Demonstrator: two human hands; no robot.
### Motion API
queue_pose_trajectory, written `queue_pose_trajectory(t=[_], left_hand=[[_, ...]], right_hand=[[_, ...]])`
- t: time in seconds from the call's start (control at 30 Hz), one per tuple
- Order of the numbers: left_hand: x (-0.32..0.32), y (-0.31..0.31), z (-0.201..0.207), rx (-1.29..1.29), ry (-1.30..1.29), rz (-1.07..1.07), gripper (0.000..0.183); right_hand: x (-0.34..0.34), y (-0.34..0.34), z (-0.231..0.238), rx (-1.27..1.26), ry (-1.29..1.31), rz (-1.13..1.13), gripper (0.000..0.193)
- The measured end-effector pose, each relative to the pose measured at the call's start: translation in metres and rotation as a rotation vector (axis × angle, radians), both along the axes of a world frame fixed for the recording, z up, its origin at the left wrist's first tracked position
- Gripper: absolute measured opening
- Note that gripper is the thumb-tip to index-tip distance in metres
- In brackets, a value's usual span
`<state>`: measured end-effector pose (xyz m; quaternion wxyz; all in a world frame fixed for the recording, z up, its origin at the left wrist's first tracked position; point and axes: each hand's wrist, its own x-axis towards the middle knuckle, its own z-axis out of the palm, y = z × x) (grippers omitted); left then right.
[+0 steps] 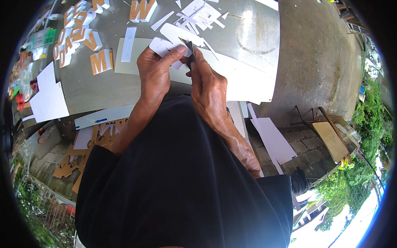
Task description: The recorder is smoothing and refining the edges of large cutout foam letters using a sanding block or scraper tool at a workbench.
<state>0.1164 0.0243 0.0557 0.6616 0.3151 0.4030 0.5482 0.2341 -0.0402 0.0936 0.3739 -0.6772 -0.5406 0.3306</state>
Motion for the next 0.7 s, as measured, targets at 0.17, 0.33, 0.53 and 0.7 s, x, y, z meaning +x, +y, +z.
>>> queue_pose_trajectory(t=[0.17,0.33,0.53,0.7], left_hand=[[0.0,0.005,-0.002,0.015,-0.024,0.028,0.018],[-0.001,0.005,0.001,0.024,0.0,0.031,0.017],[-0.002,0.001,0.001,0.029,0.009,0.03,0.018],[-0.003,0.002,-0.001,0.025,0.015,0.035,0.018]], right_hand=[[-0.003,-0.001,-0.006,0.06,0.003,-0.013,0.036],[-0.002,0.003,-0.007,0.076,-0.049,0.025,0.036],[-0.001,0.007,-0.003,-0.018,-0.013,0.012,0.037],[-0.002,0.005,-0.006,0.061,-0.025,0.027,0.039]])
